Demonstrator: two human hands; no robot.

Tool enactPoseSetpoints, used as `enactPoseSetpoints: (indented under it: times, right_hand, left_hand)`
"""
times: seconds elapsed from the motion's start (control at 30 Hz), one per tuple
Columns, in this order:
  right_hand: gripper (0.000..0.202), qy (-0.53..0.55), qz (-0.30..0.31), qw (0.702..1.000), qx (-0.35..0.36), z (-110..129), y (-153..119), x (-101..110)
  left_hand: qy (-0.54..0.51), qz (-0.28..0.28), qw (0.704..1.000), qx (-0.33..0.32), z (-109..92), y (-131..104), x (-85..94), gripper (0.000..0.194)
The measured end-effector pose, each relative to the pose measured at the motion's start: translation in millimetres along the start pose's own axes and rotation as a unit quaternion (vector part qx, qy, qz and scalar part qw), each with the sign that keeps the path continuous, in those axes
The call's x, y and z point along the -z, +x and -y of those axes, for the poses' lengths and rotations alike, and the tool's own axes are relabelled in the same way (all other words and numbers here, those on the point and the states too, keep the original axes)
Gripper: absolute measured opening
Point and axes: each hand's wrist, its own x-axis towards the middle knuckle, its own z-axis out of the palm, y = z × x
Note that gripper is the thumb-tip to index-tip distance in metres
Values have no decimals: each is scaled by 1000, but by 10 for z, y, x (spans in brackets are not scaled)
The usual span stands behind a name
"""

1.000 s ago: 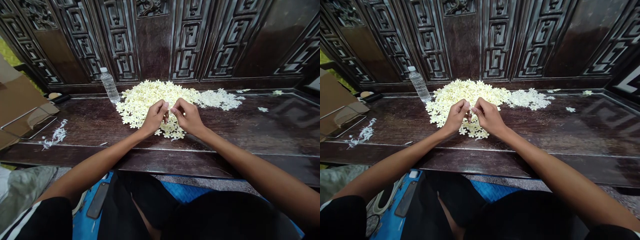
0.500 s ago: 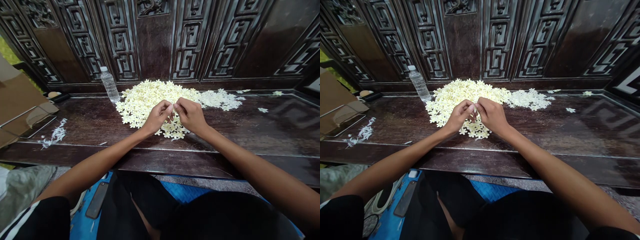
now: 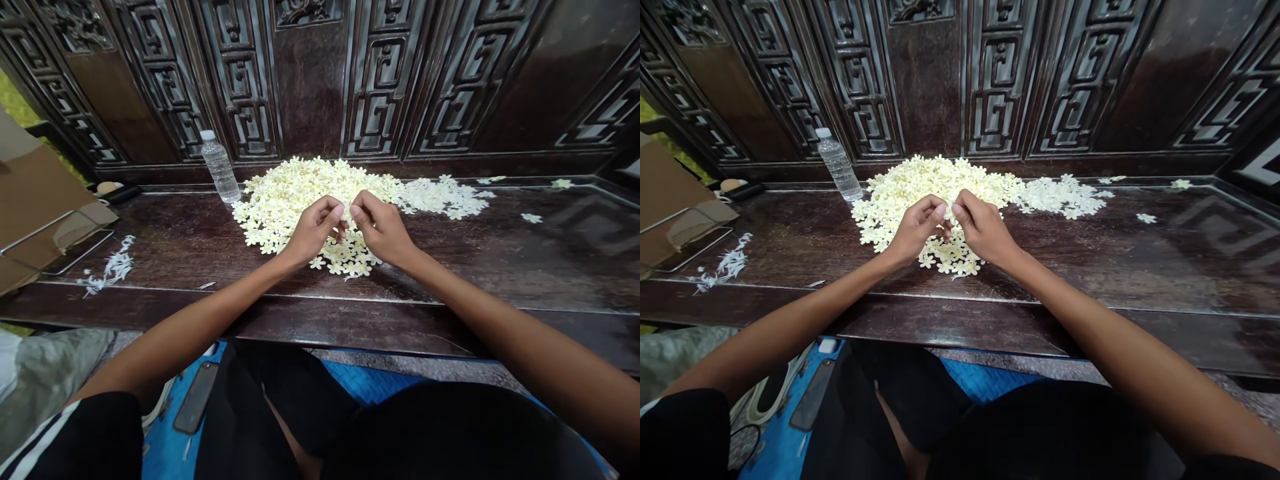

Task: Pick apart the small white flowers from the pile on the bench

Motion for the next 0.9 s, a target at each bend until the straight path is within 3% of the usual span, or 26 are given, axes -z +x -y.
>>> enactPoseSetpoints:
  times: [0.9]
  right_hand:
    - [41, -35, -27, 999, 9, 15, 6, 1]
  left_hand:
    - [-23, 20, 999, -24, 13, 4, 6, 36]
